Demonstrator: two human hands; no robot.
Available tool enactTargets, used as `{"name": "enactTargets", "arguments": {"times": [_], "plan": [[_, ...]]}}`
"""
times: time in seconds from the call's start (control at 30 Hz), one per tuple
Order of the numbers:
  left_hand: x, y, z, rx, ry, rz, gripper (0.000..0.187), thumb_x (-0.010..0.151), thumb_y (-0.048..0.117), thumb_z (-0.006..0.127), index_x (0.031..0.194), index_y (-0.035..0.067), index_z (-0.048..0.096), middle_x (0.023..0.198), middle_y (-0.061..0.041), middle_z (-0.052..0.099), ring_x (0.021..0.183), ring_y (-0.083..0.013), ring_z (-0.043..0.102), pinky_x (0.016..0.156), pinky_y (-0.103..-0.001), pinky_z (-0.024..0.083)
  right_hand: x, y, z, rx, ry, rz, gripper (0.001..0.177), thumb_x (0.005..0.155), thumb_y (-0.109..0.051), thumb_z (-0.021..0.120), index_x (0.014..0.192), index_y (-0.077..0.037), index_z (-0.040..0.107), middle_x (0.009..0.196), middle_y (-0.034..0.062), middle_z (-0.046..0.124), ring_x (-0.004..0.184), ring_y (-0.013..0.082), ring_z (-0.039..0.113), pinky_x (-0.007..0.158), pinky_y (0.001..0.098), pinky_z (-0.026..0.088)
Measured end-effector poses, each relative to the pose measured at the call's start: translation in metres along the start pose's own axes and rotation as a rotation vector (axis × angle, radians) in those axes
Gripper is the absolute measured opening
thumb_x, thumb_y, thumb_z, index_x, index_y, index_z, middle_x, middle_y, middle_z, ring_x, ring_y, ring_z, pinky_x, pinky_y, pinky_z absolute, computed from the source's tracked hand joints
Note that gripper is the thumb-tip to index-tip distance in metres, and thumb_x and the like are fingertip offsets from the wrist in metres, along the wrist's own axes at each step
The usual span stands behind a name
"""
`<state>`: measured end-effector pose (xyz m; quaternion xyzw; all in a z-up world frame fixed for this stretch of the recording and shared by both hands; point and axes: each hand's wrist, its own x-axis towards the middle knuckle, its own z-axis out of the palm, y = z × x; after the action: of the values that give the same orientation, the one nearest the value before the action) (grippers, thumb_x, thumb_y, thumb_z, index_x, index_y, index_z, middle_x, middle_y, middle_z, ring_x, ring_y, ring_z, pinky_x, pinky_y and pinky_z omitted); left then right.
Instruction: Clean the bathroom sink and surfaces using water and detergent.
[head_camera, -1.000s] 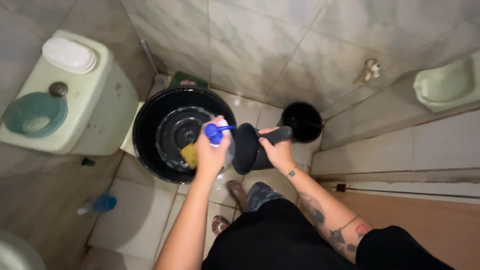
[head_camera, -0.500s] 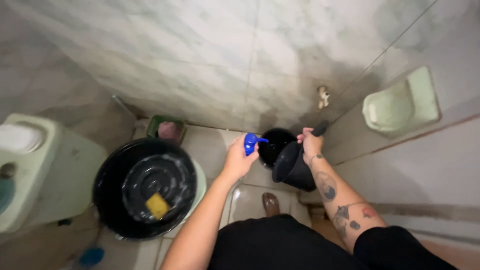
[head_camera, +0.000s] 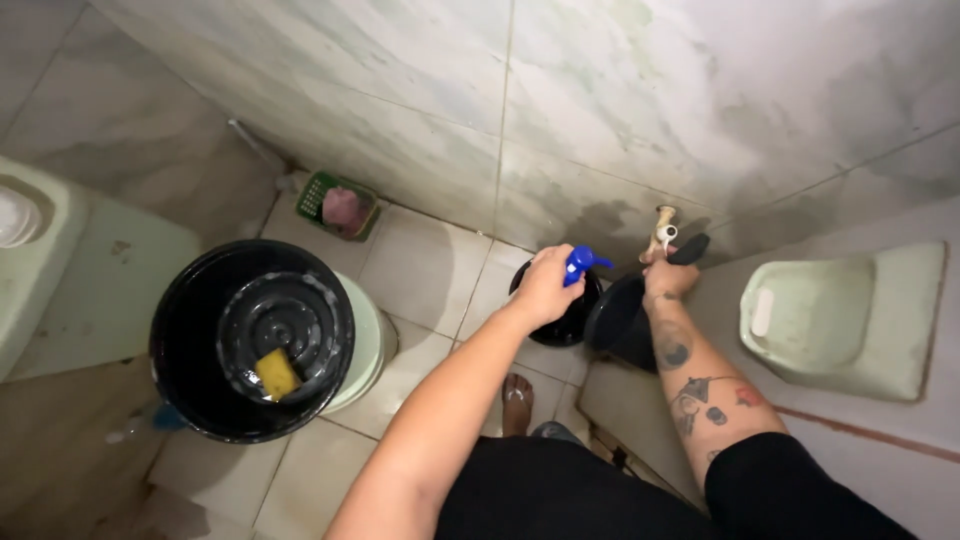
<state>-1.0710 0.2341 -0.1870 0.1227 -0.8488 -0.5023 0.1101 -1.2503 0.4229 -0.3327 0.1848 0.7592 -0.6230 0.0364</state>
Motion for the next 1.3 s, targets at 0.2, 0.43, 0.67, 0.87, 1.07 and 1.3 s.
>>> {"name": "enactTargets", "arguments": {"times": [0.2, 0.43, 0.67, 0.87, 1.07, 1.3], "plan": [[0.009, -0.013, 0.024, -0.015, -0.036, -0.154, 0.030, 0.079, 0.013, 0.076, 0.105, 0.007, 0.061, 0.109, -0.018, 0.065, 0.111, -0.0400, 0.059, 0.096, -0.048, 0.048, 0.087, 0.113, -0.015, 0.257, 0.009, -0.015, 0.021, 0.099, -0.024, 0.078, 0.095, -0.005, 0.070, 0.073, 0.0033, 0.068, 0.051, 0.0113, 0.053, 0.044, 0.0253, 0.038], [0.000, -0.024, 0.027, -0.038, 0.058, -0.193, 0.035, 0.079, 0.018, 0.080, 0.105, 0.006, 0.060, 0.106, -0.019, 0.065, 0.108, -0.0412, 0.059, 0.094, -0.049, 0.048, 0.070, 0.037, -0.030, 0.148, 0.016, -0.029, 0.019, 0.095, -0.021, 0.080, 0.094, -0.006, 0.068, 0.078, 0.0022, 0.072, 0.061, 0.0086, 0.065, 0.049, 0.0217, 0.049], [-0.029, -0.063, 0.042, -0.007, 0.159, -0.227, 0.018, 0.072, 0.013, 0.078, 0.086, 0.011, 0.067, 0.097, -0.015, 0.069, 0.106, -0.0380, 0.063, 0.093, -0.047, 0.051, 0.055, 0.089, -0.039, -0.074, -0.070, 0.149, 0.056, 0.099, -0.060, 0.064, 0.119, -0.008, 0.072, 0.101, 0.0001, 0.070, 0.083, 0.0141, 0.061, 0.078, 0.0367, 0.053], [-0.039, -0.067, 0.030, 0.003, 0.261, -0.279, 0.015, 0.070, 0.016, 0.081, 0.079, 0.014, 0.070, 0.098, -0.012, 0.072, 0.115, -0.0368, 0.063, 0.101, -0.045, 0.050, 0.061, 0.088, -0.033, 0.211, -0.097, 0.660, 0.077, 0.085, -0.072, 0.052, 0.139, -0.017, 0.049, 0.110, 0.0106, 0.051, 0.090, 0.0241, 0.055, 0.086, 0.0413, 0.054], [-0.046, -0.066, 0.024, 0.041, 0.267, -0.362, 0.017, 0.073, 0.019, 0.082, 0.084, 0.013, 0.071, 0.105, -0.013, 0.073, 0.120, -0.0373, 0.062, 0.105, -0.044, 0.048, 0.102, 0.137, -0.035, 0.426, 0.006, 0.762, 0.073, 0.088, -0.059, 0.058, 0.131, -0.002, 0.049, 0.117, 0.0141, 0.057, 0.099, 0.0278, 0.062, 0.090, 0.0380, 0.056], [-0.055, -0.067, 0.020, 0.046, 0.297, -0.368, 0.016, 0.072, 0.018, 0.082, 0.084, 0.014, 0.072, 0.104, -0.011, 0.075, 0.128, -0.0371, 0.058, 0.108, -0.045, 0.045, 0.123, 0.163, -0.016, 0.157, -0.008, 0.548, 0.045, 0.095, -0.030, 0.056, 0.129, 0.000, 0.054, 0.125, 0.0186, 0.064, 0.107, 0.0360, 0.075, 0.086, 0.0428, 0.065]]}}
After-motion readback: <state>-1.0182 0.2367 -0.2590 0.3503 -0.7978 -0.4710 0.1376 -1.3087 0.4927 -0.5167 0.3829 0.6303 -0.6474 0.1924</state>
